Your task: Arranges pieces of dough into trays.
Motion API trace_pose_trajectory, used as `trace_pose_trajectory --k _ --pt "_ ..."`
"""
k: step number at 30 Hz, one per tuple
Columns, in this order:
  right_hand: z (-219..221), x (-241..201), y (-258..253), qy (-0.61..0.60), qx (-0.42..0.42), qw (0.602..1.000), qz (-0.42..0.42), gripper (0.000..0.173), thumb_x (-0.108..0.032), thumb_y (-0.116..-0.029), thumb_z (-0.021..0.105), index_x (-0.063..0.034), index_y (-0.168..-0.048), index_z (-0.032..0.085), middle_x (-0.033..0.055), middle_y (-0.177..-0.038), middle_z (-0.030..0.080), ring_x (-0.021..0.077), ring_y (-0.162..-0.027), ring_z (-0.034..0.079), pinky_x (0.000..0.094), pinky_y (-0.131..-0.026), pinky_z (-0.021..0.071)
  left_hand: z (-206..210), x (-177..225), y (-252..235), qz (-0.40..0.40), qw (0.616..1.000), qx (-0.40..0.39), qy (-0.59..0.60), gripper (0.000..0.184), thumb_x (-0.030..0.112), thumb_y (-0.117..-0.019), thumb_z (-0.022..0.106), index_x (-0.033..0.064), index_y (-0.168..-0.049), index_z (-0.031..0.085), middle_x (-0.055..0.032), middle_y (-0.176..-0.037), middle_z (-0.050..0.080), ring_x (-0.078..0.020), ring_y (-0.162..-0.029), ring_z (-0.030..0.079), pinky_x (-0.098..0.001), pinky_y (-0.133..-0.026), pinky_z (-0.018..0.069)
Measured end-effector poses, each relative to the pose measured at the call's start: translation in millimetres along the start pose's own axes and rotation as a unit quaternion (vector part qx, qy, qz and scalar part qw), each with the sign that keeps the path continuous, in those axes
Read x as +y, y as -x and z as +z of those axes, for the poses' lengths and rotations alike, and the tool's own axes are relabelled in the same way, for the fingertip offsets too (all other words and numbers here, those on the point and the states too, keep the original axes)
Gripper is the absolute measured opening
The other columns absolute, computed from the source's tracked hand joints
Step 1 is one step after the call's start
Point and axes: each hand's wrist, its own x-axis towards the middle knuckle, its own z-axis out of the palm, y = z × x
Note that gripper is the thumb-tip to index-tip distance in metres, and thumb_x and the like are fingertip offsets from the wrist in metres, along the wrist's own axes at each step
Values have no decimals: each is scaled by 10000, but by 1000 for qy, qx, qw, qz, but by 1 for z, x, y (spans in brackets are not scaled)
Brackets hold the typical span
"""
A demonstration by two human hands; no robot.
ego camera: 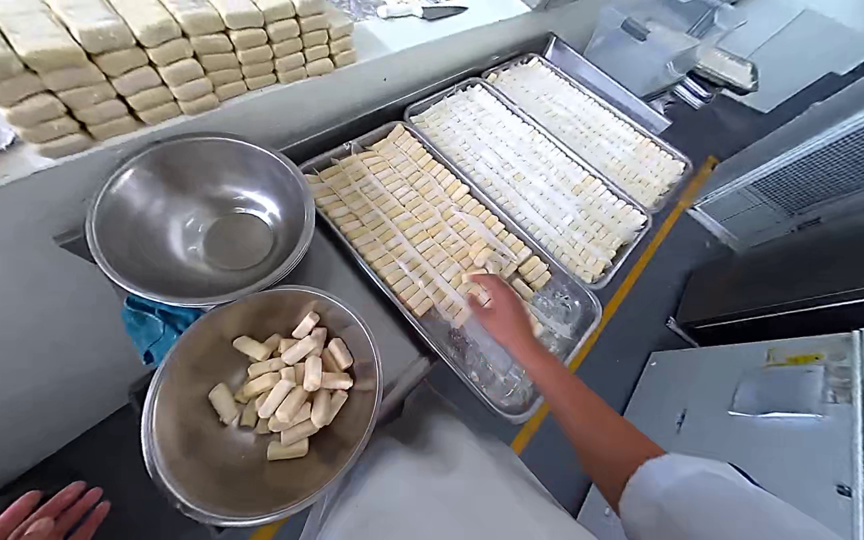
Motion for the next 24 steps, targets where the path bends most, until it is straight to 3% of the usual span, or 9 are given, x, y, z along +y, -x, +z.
trace_pose_trajectory --k 3,5,7,9,11,14,17,20,24 --pt "-10 101 11 108 -19 986 126 831 -369 -852 827 -75 -1532 451 312 -1415 511 517 -1258 533 692 -946 488 44 17 12 15 999 -41 20 342 59 -1035 352 -59 -1346 433 -30 -1055 692 -126 -898 719 -314 -787 614" --pt "0 126 19 169 -56 975 135 965 -331 -822 862 -137 -1607 336 286 -1424 489 512 -1263 519 646 -897 530 84 23 19 33 996 -85 21 324 57 -1031 366 -50 -1325 450 2 -1025 697 -109 -879 718 -305 -781 618" --pt "-3 134 14 167 -62 976 126 887 -254 -831 835 -167 -1590 385 253 -1386 528 479 -1239 545 628 -868 546 125 27 25 61 990 -123 21 314 57 -998 411 -48 -1280 503 0 -1015 721 -114 -873 724 -309 -774 623" --pt "-21 130 7 52 -71 984 154 705 -199 -884 781 -122 -1520 485 258 -1330 593 456 -1160 616 664 -888 528 160 36 31 91 983 -161 18 299 57 -974 438 -39 -1233 552 -11 -1009 731 -118 -865 726 -306 -773 623" --pt "-46 125 7 -138 -91 964 208 555 -153 -939 666 -64 -1465 514 239 -1213 650 370 -983 682 571 -818 576 186 46 36 106 975 -196 14 291 52 -964 438 -18 -1207 583 -14 -1007 737 -126 -868 728 -308 -781 625" --pt "-86 105 18 -353 -93 904 225 464 -115 -955 518 -47 -1414 508 158 -1131 674 257 -864 696 422 -732 604 217 56 51 94 966 -241 25 300 52 -953 429 1 -1191 603 -32 -1013 746 -154 -881 738 -329 -792 630" --pt "-109 69 25 -437 -86 879 172 516 -115 -897 498 -76 -1411 532 133 -1135 701 234 -862 718 383 -713 622 242 63 73 82 952 -293 26 300 56 -958 446 -4 -1190 627 -66 -1038 743 -179 -913 733 -343 -825 622" --pt "-125 24 26 -507 -79 854 78 552 -208 -838 593 -134 -1385 578 110 -1090 723 205 -821 729 353 -671 634 259 73 91 81 937 -337 49 275 41 -967 471 5 -1169 654 -97 -1050 750 -208 -948 737 -360 -857 621" --pt "-123 -41 17 -410 -156 893 -100 594 -313 -874 734 -172 -1428 576 54 -1189 716 176 -894 729 344 -736 647 254 90 99 99 911 -391 83 372 219 -1010 536 62 -1339 605 -114 -1238 700 -255 -1123 687 -417 -933 593"
